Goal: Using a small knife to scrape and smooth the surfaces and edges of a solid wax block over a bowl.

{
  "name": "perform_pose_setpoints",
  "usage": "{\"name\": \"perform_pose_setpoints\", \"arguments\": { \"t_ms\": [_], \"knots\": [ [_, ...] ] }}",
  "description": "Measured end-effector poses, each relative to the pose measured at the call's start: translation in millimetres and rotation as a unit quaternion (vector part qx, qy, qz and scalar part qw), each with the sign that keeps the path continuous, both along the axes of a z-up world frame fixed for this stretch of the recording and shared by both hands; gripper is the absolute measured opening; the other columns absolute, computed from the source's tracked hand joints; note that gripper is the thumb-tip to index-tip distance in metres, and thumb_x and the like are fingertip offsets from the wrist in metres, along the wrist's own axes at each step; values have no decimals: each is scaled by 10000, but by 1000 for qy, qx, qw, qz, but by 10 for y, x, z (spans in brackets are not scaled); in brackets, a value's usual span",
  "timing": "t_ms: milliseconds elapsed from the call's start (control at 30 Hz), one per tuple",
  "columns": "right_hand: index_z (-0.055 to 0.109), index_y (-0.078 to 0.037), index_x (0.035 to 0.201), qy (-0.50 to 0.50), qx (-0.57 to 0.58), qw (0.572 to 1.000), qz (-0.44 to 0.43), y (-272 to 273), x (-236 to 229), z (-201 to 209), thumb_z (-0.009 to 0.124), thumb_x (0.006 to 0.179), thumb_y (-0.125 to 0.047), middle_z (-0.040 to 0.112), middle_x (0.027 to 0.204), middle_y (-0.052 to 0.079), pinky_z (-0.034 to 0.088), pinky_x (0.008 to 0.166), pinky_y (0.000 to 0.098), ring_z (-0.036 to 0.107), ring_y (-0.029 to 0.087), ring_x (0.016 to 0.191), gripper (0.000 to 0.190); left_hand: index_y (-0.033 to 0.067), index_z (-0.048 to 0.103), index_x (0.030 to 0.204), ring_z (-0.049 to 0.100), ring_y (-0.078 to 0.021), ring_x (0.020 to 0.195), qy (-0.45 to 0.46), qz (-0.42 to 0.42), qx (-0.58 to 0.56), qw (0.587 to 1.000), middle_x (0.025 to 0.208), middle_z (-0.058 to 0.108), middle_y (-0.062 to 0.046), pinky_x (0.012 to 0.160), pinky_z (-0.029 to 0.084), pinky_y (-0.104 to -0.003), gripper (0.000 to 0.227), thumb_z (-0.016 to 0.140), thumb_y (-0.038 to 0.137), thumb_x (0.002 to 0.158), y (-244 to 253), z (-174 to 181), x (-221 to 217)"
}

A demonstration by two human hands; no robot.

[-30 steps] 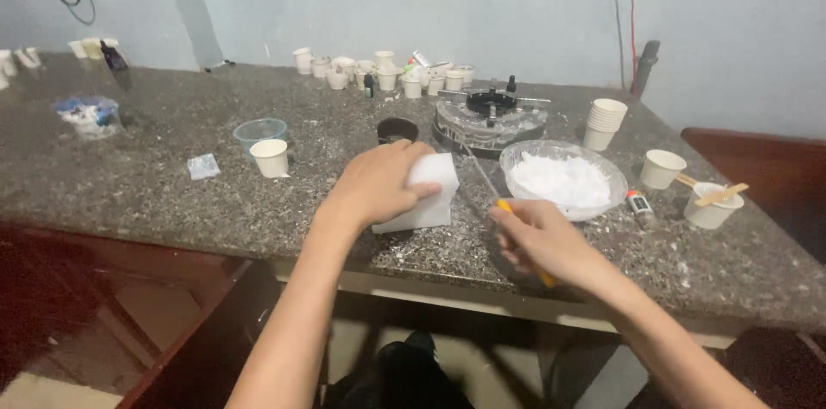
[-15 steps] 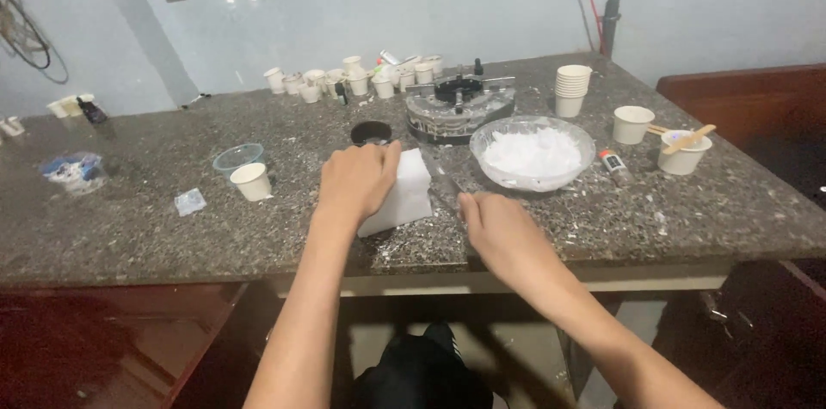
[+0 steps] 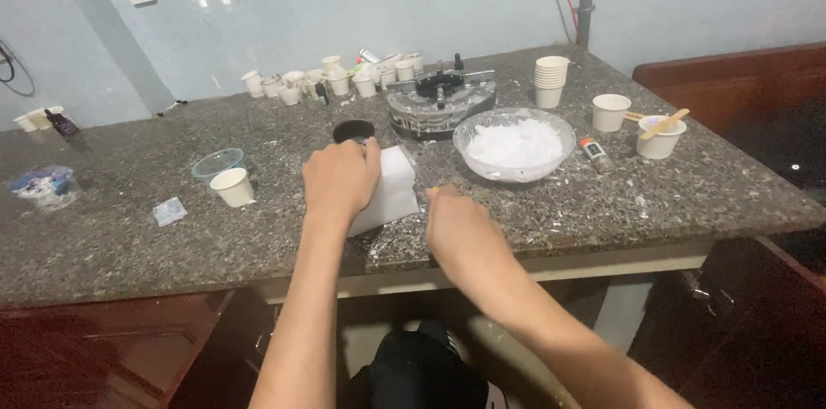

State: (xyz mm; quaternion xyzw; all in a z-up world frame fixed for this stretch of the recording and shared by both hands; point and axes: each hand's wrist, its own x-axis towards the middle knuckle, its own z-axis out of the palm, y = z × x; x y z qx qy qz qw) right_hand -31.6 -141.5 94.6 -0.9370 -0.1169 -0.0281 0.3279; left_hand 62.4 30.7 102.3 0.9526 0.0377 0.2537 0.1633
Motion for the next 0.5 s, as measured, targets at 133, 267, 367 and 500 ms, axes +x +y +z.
{"name": "perform_pose_setpoints", "arguments": {
  "t_ms": [133,267,367,500],
  "knots": [
    [574,83,1053,-27,-21,999,-13,110,52,-101,198,1087,-193,694,917,357,589,790,568,719,467,951,468,163,577,502,452,-161,371,0,-1,-2,1000,396,497,-69,437,370,-266,542,409,329,990,13,32,-11],
    [576,110,1070,-14,22,1000,-16,178,35,-115,201,1086,-182,699,884,348,597,784,552,739,428,899,476,180,561,502,410,-148,366,12,-5,1,1000,391,464,-48,443,323,-260,497,422,309,962,19,56,-65],
    [565,98,1076,-15,30,999,-23,236,110,-221,202,1087,-177,696,862,335,599,775,552,741,421,886,454,181,556,502,411,-157,369,16,-7,1,1000,395,467,-50,450,323,-268,487,422,312,951,25,49,-81],
    [548,109,1065,3,56,998,-19,283,227,-278,186,1085,-162,697,856,331,585,768,581,736,431,881,453,170,567,516,437,-171,388,24,0,11,1000,415,490,-68,465,338,-279,479,422,317,948,-2,89,-130]
  ]
}}
